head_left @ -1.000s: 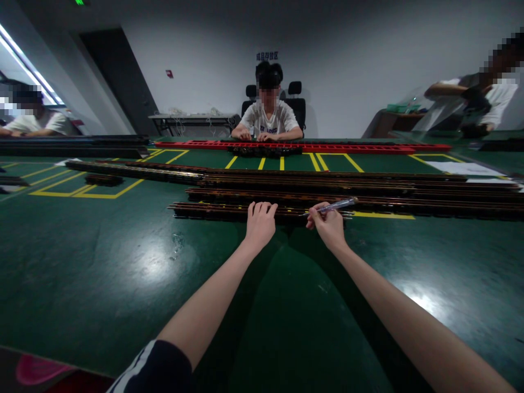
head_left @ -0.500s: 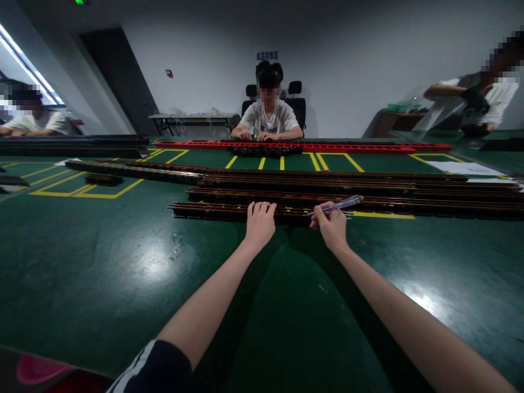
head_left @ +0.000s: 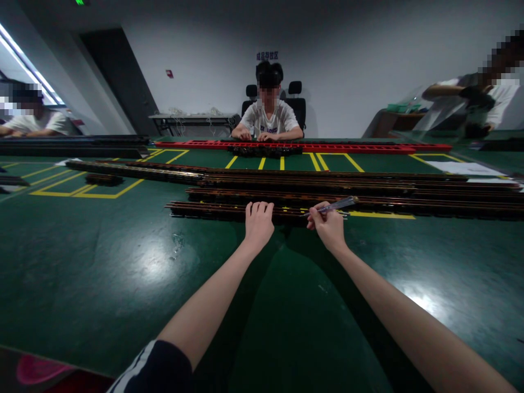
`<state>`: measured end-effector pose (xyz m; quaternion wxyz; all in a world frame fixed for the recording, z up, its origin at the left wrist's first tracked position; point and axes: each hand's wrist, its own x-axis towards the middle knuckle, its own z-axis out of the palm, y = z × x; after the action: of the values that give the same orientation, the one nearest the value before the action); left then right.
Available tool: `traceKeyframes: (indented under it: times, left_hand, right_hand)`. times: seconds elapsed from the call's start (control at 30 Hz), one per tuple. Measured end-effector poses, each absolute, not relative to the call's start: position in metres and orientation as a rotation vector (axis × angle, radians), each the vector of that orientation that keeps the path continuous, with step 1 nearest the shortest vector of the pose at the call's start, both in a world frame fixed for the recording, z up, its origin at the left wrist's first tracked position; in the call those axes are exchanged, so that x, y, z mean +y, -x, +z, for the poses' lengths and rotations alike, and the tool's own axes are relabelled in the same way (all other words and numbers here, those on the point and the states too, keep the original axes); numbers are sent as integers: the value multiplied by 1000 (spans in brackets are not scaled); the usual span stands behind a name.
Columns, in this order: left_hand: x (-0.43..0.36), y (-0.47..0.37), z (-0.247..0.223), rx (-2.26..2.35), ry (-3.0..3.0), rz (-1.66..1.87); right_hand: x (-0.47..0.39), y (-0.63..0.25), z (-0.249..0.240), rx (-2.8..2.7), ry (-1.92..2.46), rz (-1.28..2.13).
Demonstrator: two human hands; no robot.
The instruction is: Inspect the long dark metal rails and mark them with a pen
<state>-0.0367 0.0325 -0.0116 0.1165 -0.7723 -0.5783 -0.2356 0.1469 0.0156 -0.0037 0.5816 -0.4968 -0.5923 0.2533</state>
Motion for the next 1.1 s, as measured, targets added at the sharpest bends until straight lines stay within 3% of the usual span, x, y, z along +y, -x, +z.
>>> traceKeyframes:
  times: [0.87, 1.1]
  left_hand:
    - [33, 37, -11, -1769, 2242, -747]
    - [30, 36, -10, -1611, 2344, -771]
  right_hand:
    - [19, -150, -6, -1378, 1130, 605]
    - [18, -149, -4, -1392, 1132, 599]
